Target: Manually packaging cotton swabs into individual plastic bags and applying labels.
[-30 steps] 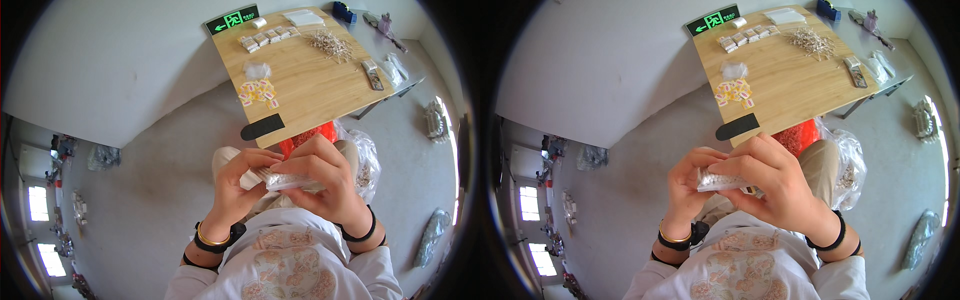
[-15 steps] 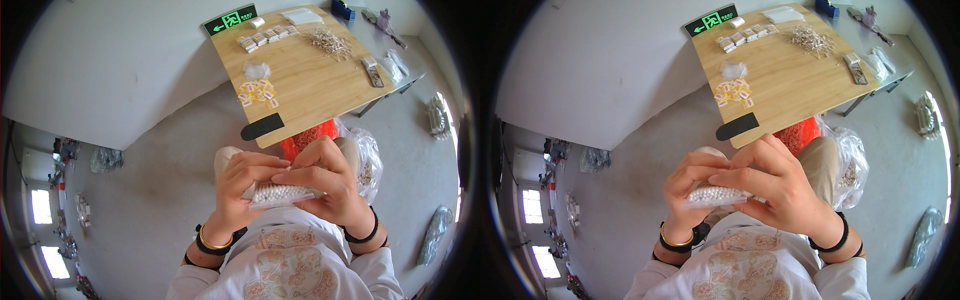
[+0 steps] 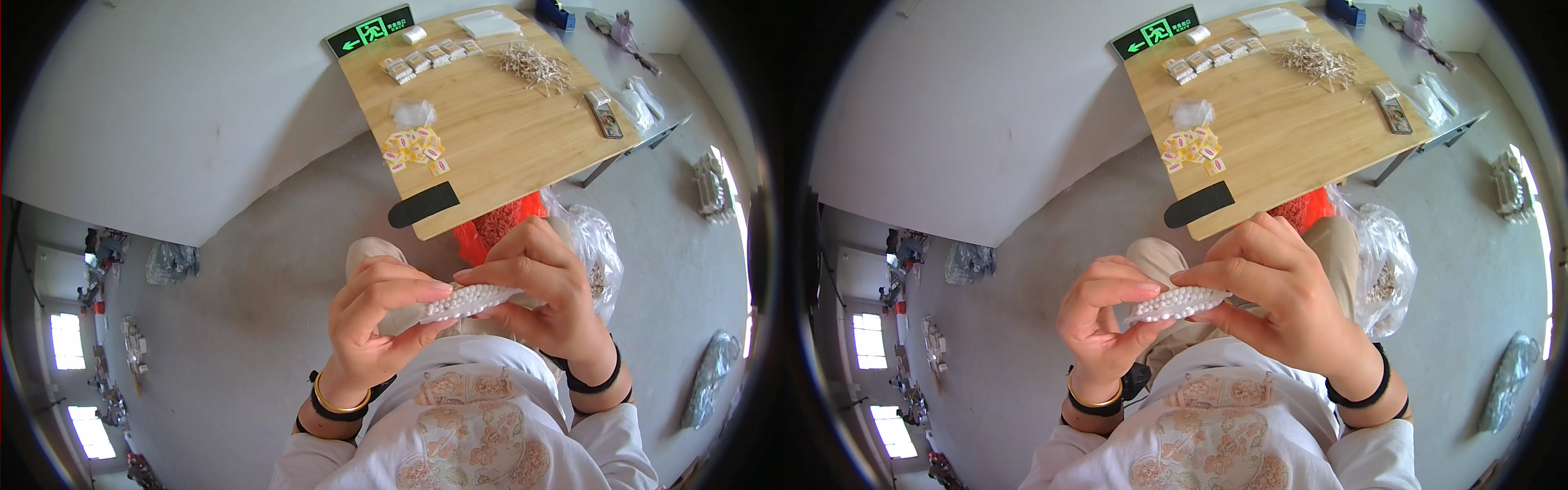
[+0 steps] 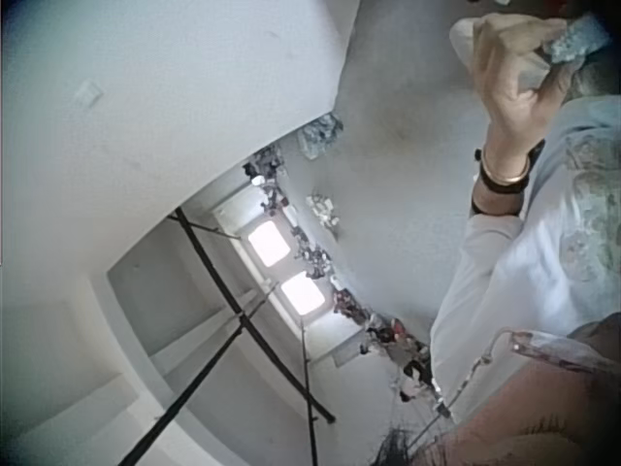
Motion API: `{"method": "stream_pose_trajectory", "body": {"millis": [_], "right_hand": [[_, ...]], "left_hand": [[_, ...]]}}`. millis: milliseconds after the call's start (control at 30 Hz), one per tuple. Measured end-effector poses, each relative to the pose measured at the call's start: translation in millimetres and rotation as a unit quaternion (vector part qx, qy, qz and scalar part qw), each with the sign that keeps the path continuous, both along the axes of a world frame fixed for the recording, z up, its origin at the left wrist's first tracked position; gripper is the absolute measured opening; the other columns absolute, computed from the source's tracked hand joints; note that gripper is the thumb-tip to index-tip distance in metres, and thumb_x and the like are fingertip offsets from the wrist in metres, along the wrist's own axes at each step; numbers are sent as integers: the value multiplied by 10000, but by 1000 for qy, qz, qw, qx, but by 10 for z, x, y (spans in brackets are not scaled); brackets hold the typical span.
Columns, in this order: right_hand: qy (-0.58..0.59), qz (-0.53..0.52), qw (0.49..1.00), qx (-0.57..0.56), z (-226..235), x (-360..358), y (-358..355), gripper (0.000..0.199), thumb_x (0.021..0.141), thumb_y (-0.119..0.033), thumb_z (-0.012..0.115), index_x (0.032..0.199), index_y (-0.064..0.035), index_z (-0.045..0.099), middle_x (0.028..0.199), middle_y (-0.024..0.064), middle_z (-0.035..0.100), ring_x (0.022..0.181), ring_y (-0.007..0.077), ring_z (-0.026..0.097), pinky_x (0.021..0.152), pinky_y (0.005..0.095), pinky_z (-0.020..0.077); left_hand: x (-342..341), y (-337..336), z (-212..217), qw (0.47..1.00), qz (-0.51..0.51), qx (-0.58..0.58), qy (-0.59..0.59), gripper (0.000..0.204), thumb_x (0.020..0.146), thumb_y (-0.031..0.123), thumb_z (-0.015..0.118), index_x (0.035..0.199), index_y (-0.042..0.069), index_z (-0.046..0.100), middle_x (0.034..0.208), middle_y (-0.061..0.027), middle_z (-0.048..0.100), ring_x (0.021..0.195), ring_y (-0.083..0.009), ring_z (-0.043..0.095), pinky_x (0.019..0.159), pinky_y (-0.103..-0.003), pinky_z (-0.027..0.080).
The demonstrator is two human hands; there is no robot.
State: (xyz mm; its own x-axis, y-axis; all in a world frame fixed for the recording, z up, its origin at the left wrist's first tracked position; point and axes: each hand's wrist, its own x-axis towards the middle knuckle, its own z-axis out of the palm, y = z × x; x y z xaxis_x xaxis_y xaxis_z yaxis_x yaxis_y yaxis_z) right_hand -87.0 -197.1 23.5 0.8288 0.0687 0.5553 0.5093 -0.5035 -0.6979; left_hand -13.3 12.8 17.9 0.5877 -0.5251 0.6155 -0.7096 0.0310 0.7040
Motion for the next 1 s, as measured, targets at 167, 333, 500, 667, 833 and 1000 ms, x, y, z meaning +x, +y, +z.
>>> {"method": "stream_pose_trajectory", "body": {"millis": [167, 333, 500, 667, 833, 1000], "right_hand": [[82, 45, 990, 107, -43, -9, -23, 291, 774, -130, 822, 1038, -39, 739, 894, 64, 624, 856, 227, 586, 754, 343, 466], [138, 76, 969, 190, -110, 29, -20, 256, 839, -138, 799, 1029, 4, 703, 914, 78, 643, 876, 214, 610, 800, 318, 477], [188, 87, 936, 285, -134, 38, 26, 216, 875, -105, 771, 1011, 29, 670, 922, 53, 644, 911, 130, 602, 841, 291, 474], [221, 98, 919, 311, -174, 46, 27, 211, 893, -106, 758, 1023, 31, 666, 943, 35, 654, 932, 103, 591, 861, 279, 473], [241, 102, 910, 322, -188, 45, 35, 228, 903, -111, 752, 1052, 37, 663, 980, 26, 664, 962, 90, 589, 886, 274, 474], [259, 109, 890, 358, -229, 52, 54, 263, 908, -113, 749, 1098, 44, 658, 1025, 30, 671, 980, 86, 589, 914, 273, 475]], "left_hand": [[-74, 12, 18, 988, -22, -28, 152, 306, 748, 7, 852, 1005, 25, 687, 944, -71, 721, 842, -156, 667, 774, -276, 510], [-101, 13, -35, 958, -34, -83, 272, 319, 798, 21, 830, 1064, 0, 657, 984, -63, 689, 892, -126, 654, 813, -265, 514], [-84, -8, -74, 943, -21, -90, 319, 340, 815, 37, 820, 1094, -4, 629, 996, -56, 663, 902, -119, 654, 848, -264, 520], [-84, -4, -81, 918, -31, -97, 384, 334, 823, 41, 815, 1087, 5, 613, 1006, -54, 664, 917, -117, 654, 854, -265, 521], [-68, 23, -129, 908, -47, -108, 402, 332, 824, 37, 814, 1085, 8, 612, 1010, -53, 668, 924, -115, 657, 859, -268, 521], [-82, 10, -117, 904, -44, -111, 410, 323, 824, 36, 815, 1077, 9, 616, 1005, -50, 669, 923, -112, 655, 858, -267, 521]]}}
